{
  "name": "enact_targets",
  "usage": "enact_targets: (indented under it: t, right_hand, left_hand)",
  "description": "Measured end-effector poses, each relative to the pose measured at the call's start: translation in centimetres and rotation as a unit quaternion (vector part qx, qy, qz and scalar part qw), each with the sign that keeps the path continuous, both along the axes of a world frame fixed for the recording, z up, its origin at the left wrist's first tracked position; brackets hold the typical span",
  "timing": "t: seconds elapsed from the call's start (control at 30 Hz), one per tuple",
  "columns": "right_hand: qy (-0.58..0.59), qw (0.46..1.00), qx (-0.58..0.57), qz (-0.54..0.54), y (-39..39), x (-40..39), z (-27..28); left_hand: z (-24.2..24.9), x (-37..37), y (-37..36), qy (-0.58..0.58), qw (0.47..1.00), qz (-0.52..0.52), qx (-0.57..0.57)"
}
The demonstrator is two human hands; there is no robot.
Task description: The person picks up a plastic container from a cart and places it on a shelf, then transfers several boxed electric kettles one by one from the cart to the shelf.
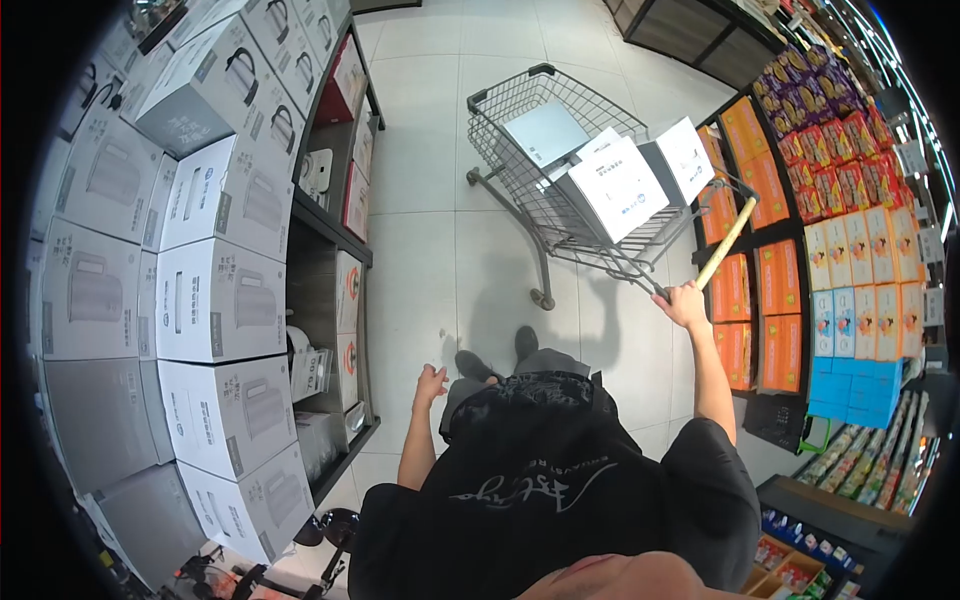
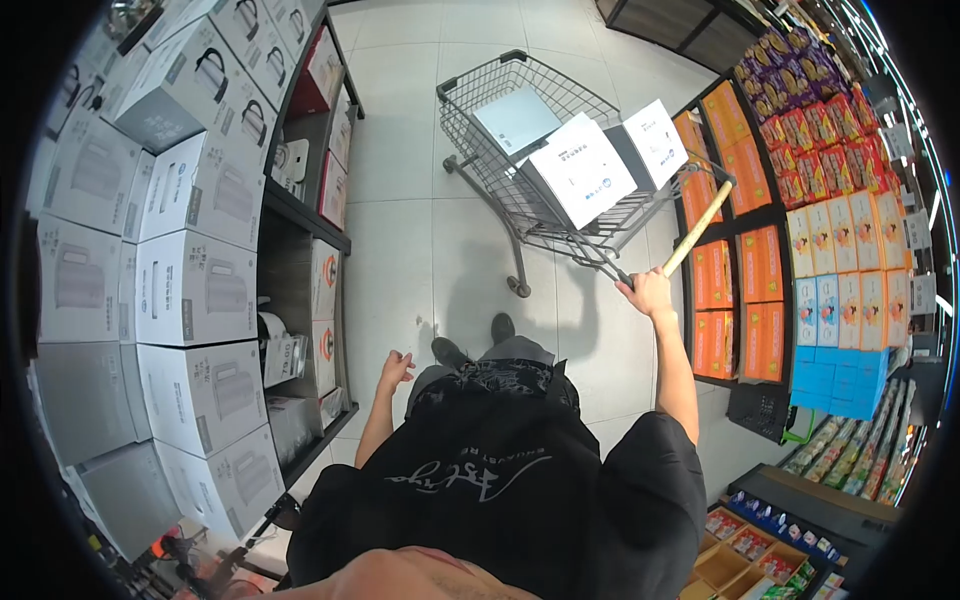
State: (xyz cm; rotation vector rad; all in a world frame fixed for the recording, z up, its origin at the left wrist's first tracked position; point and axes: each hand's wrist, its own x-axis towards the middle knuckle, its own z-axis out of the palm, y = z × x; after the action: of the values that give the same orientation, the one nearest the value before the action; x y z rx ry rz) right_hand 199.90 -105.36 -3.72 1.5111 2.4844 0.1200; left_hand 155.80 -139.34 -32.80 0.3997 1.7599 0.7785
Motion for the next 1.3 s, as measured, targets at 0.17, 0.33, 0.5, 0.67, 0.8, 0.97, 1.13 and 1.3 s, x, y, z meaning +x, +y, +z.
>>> enact_targets:
  t: [0.17,0.33,0.5,0.67,0.8,0.97,1.13,1.3]
  right_hand:
    - [-0.009,0.999,0.029,0.020,-2.3,3.4,-0.3]
    - [0.010,0.999,0.035,-0.001,-4.6,5.1,0.0]
    - [0.021,0.999,0.026,-0.009,-6.0,7.4,-0.1]
    - [-0.006,1.000,0.000,-0.016,-7.1,9.0,0.0]
    - [-0.015,1.000,0.002,0.003,-7.6,10.2,0.1]
    - [0.035,0.986,-0.138,-0.086,-6.1,9.0,2.3]
    - [0.388,0.917,0.009,-0.088,2.4,0.5,8.7]
    - [0.464,0.841,0.097,-0.260,21.4,5.4,-1.9]
  left_hand:
    - [0.6,1.2,3.5,-0.001,0.999,-0.045,0.013]
    - [0.5,1.4,5.1,0.006,0.996,-0.084,0.023]
    - [0.5,1.0,5.4,0.007,0.996,-0.083,0.019]
    - [-0.5,0.9,4.4,-0.001,0.997,-0.077,-0.006]
    - [-1.6,0.9,3.7,-0.005,0.998,-0.055,-0.033]
    - [-1.6,1.1,3.5,-0.018,0.998,-0.030,-0.055]
    - [-0.8,0.9,4.8,-0.022,0.996,-0.016,-0.084]
    - [2.5,-0.4,7.8,-0.008,0.999,0.015,-0.036]
